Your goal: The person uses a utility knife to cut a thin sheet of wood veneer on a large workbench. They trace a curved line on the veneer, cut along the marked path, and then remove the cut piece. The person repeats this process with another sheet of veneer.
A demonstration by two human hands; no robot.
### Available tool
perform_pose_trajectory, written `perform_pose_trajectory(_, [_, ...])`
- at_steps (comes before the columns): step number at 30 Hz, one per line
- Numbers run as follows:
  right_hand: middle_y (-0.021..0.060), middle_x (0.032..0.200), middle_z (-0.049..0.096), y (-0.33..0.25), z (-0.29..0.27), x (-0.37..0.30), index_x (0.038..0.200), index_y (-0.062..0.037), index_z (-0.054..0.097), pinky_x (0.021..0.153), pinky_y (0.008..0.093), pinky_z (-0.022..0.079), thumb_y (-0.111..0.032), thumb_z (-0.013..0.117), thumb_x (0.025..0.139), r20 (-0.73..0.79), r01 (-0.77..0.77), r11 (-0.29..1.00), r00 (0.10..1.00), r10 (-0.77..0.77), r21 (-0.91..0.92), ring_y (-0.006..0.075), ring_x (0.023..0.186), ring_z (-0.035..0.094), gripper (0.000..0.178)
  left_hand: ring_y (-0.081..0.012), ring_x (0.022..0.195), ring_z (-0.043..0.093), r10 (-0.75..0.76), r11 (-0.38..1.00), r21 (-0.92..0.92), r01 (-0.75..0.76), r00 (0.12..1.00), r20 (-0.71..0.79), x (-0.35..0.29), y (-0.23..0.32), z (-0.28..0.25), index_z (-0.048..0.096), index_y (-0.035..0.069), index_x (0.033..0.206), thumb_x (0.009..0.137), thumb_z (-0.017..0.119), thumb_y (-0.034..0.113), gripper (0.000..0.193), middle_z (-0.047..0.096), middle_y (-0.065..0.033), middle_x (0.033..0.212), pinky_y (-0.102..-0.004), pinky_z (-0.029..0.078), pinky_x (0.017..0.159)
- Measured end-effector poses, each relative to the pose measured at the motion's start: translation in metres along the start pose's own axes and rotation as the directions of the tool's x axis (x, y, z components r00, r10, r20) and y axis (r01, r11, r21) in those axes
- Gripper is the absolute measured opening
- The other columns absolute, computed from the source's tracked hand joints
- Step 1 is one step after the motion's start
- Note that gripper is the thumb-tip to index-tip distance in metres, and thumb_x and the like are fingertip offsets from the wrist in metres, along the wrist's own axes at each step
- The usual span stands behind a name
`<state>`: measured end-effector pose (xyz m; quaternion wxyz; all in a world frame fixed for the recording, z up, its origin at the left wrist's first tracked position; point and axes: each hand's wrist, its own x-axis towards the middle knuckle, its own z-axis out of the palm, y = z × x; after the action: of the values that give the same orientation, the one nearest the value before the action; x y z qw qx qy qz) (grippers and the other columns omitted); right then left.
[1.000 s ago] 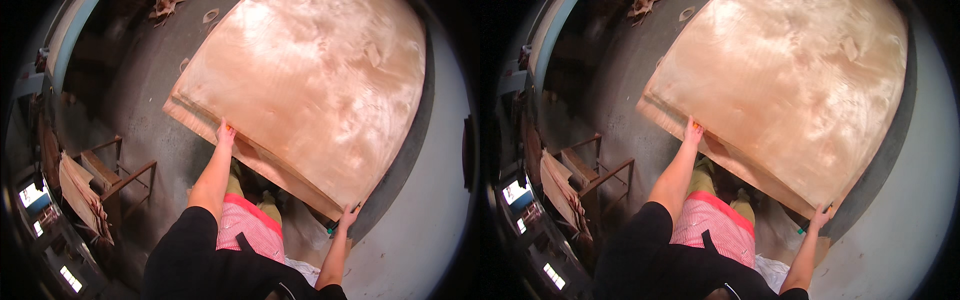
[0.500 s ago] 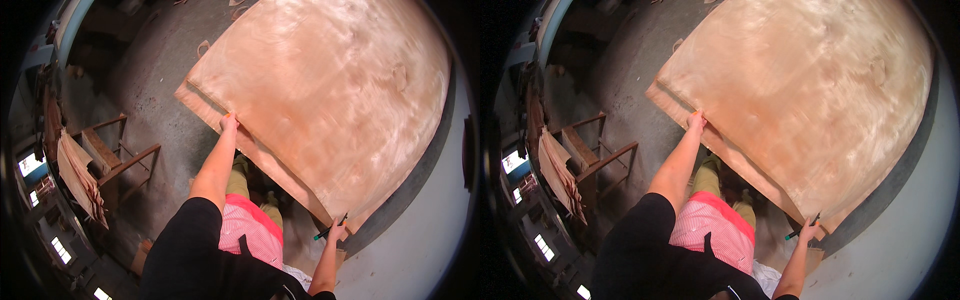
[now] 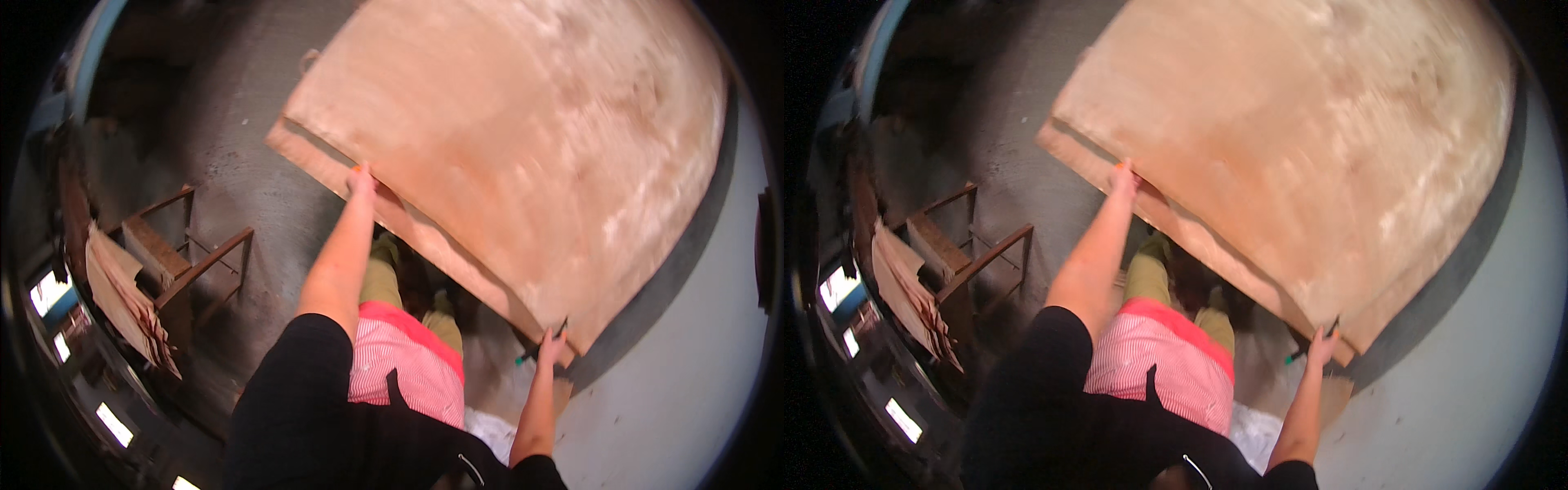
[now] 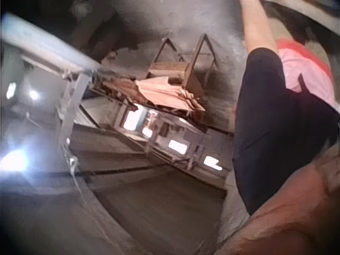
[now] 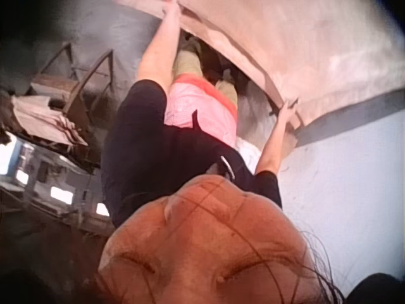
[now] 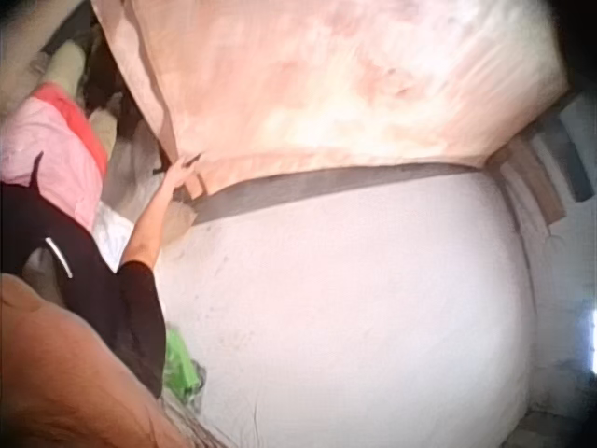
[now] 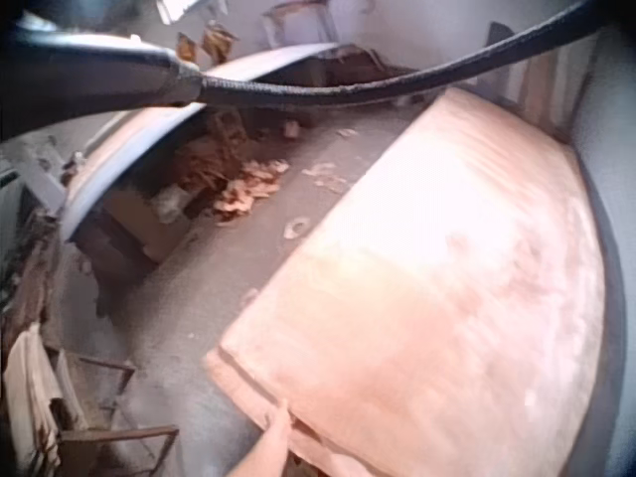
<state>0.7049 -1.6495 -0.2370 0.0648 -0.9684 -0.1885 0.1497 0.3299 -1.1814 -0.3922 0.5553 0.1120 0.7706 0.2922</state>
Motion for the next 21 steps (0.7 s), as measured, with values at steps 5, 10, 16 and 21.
perform_pose_trajectory(5, [0.0243, 0.106, 0.05, -0.023, -0.005, 0.004, 0.111, 0.0028, 0.043, 0.083, 0.0394, 0.038, -0.041, 0.056, 0.074, 0.109, -0.238, 0.966, 0.963, 0.248, -0.097, 0.0367, 0.099, 0.048, 0.059, -0.0094, 0.05, 0.048, 0.021, 0.995, -0.095, -0.028, 0.997, -0.078, -0.022, -0.006, -0.008, 0.051, 0.008, 0.083, 0.083, 0.051, 0.03, 0.023, 0.054, -0.0017, 0.066, -0.0183, 0.036, 0.038])
perform_pose_trajectory(10, [0.0211, 0.101, 0.054, -0.035, 0.005, -0.01, 0.119, -0.0038, 0.039, 0.078, 0.0397, 0.041, -0.042, 0.06, 0.071, -0.048, -0.233, 0.972, 0.971, 0.233, -0.002, 0.0345, 0.093, 0.052, 0.065, -0.0205, 0.097, 0.046, -0.277, 0.961, 0.068, 0.268, 0.942, 0.19, -0.081, -0.049, 0.003, 0.034, 0.008, 0.117, 0.08, 0.042, 0.053, 0.059, 0.045, -0.0112, 0.11, -0.0378, 0.038, 0.079])
perform_pose_trajectory(16, [0.0173, 0.095, 0.057, -0.01, 0.026, -0.022, 0.108, -0.0011, 0.049, 0.076, 0.0358, 0.042, -0.039, 0.067, 0.067, -0.169, -0.282, 0.918, 0.927, 0.336, 0.279, 0.0291, 0.088, 0.055, 0.059, -0.0316, 0.126, 0.016, -0.381, 0.924, 0.076, 0.375, 0.886, 0.264, -0.13, -0.052, 0.056, 0.006, 0.006, 0.133, 0.074, 0.032, 0.068, 0.09, 0.012, -0.0172, 0.137, -0.0459, 0.011, 0.1])
perform_pose_trajectory(21, [0.0081, 0.062, 0.055, 0.056, 0.038, -0.066, 0.072, -0.0019, 0.052, 0.056, 0.0337, 0.04, -0.034, 0.065, 0.07, -0.116, -0.443, 0.754, 0.822, 0.557, 0.484, 0.0217, 0.057, 0.052, 0.035, -0.0348, 0.125, 0.014, -0.31, 0.945, 0.17, 0.278, 0.927, 0.208, -0.121, -0.055, 0.069, 0.015, 0.013, 0.133, 0.073, 0.028, 0.07, 0.083, 0.014, -0.0098, 0.139, -0.0507, 0.007, 0.099])
